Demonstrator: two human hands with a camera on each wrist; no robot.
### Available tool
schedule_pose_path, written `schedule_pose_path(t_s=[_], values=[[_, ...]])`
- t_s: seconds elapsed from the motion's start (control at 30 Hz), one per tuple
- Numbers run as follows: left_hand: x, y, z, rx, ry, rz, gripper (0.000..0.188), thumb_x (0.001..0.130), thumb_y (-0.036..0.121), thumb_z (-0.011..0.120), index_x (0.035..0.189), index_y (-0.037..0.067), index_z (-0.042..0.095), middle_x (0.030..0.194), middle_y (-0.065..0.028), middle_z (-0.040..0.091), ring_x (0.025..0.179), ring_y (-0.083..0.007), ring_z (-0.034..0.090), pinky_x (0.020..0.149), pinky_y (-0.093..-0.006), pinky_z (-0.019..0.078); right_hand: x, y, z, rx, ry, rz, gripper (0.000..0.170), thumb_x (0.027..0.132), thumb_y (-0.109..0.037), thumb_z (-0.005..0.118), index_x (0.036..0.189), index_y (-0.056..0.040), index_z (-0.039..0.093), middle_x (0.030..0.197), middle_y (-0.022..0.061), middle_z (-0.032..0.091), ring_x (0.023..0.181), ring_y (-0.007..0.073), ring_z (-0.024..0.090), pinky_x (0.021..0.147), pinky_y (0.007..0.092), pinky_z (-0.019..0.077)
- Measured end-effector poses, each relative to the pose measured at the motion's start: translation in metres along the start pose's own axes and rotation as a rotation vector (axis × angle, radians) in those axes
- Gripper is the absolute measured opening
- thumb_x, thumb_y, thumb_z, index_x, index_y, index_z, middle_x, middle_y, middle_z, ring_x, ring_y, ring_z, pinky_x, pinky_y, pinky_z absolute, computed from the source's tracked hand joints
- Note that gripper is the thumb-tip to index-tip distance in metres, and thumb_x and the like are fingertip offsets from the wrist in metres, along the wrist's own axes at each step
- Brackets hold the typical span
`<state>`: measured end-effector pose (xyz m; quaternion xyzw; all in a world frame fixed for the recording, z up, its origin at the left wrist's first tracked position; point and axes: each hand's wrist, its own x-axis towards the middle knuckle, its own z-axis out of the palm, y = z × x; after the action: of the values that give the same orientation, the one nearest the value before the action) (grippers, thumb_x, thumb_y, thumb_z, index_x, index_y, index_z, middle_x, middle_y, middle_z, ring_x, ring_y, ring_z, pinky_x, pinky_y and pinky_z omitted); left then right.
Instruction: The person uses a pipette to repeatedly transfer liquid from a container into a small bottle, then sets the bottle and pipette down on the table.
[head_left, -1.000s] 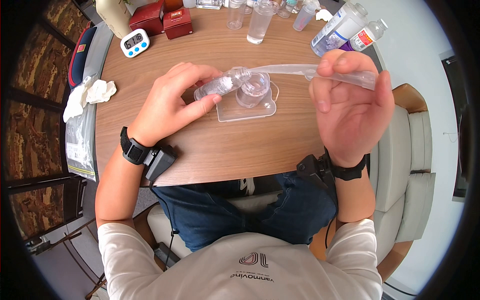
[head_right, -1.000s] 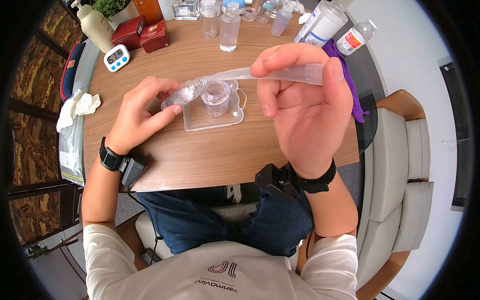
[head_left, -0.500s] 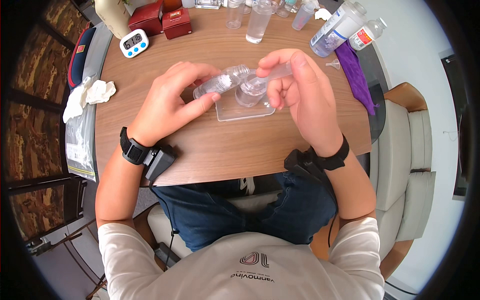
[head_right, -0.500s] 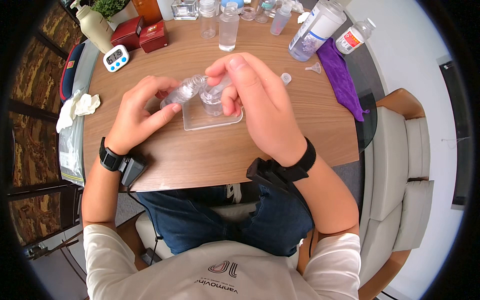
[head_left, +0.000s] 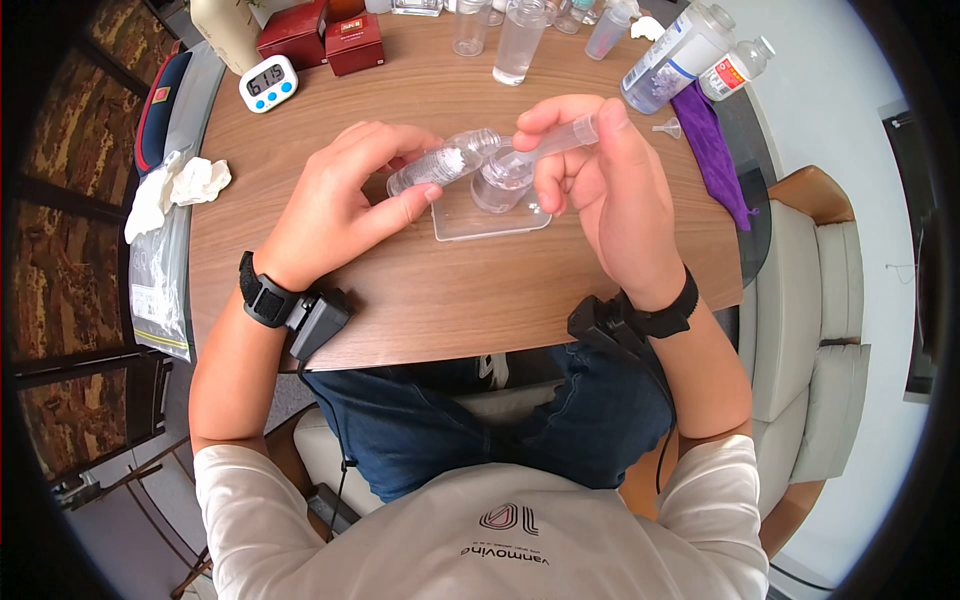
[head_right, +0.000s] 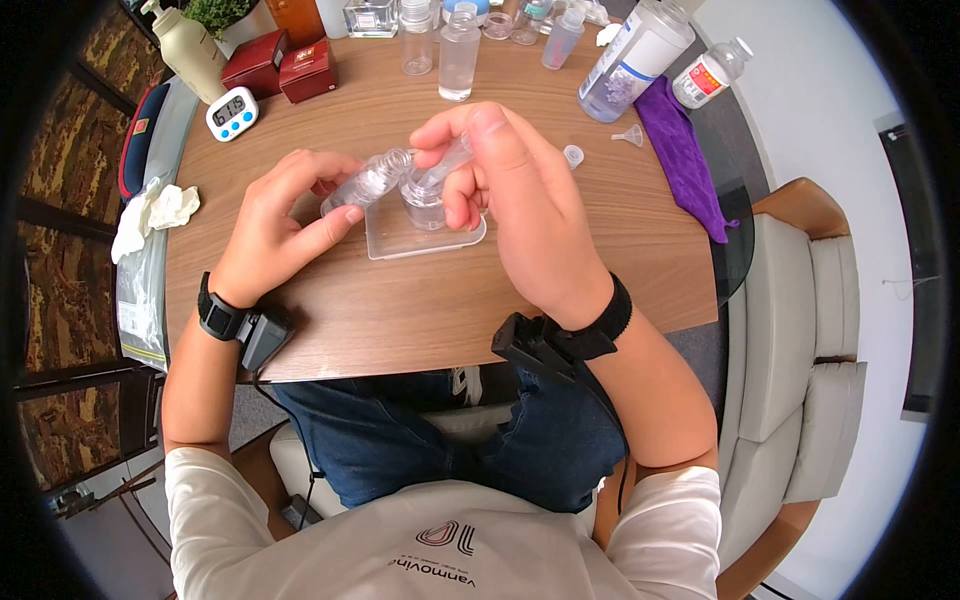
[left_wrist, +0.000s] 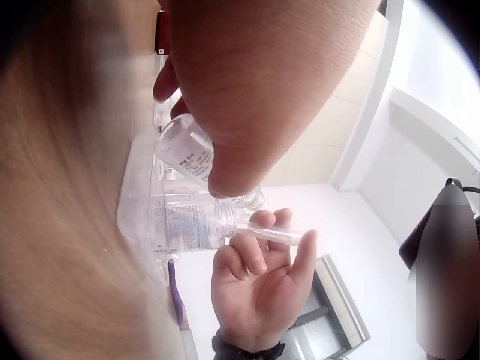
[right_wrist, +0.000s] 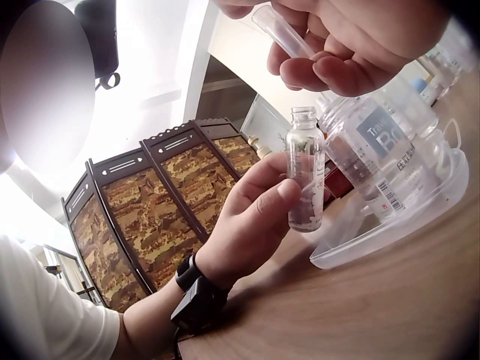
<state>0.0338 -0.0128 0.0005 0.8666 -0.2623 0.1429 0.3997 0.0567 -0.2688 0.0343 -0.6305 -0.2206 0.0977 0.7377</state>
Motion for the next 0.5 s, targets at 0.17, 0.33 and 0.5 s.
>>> schedule_pose_path(t_s=[0.17, 0.33, 0.5], values=[[-0.0006, -0.0003, -0.0001, -0.003, 0.004, 0.000, 0.033, 0.087, 0.018, 0.079, 0.114, 0.002, 0.070, 0.095, -0.0096, 0.067, 0.088, -0.0232, 0.064, 0.078, -0.0343, 0.0514, -0.0010, -0.0049, 0.0021, -0.002, -0.010, 0.030, 0.046, 0.112, -0.031, 0.035, 0.117, 0.0043, 0.064, 0.100, 0.0063, 0.063, 0.070, 0.0065, 0.052, 0.066, 0.0225, 0.0421], [0.0001, 0.0010, -0.0005, -0.005, 0.003, 0.006, 0.034, 0.086, 0.018, 0.079, 0.115, 0.001, 0.069, 0.094, -0.0104, 0.067, 0.089, -0.0240, 0.064, 0.078, -0.0344, 0.0514, -0.0046, -0.0058, 0.0065, -0.103, -0.016, -0.026, 0.045, 0.111, -0.027, 0.036, 0.116, 0.0054, 0.065, 0.098, 0.0066, 0.062, 0.070, 0.0062, 0.049, 0.068, 0.0218, 0.0420], [0.0001, 0.0015, -0.0008, -0.011, 0.002, 0.003, 0.034, 0.086, 0.017, 0.079, 0.115, 0.001, 0.069, 0.094, -0.0107, 0.067, 0.089, -0.0242, 0.064, 0.079, -0.0346, 0.0512, -0.0045, -0.0048, 0.0075, -0.113, -0.012, -0.021, 0.044, 0.111, -0.027, 0.036, 0.116, 0.0051, 0.066, 0.097, 0.0063, 0.061, 0.071, 0.0060, 0.048, 0.069, 0.0213, 0.0421]])
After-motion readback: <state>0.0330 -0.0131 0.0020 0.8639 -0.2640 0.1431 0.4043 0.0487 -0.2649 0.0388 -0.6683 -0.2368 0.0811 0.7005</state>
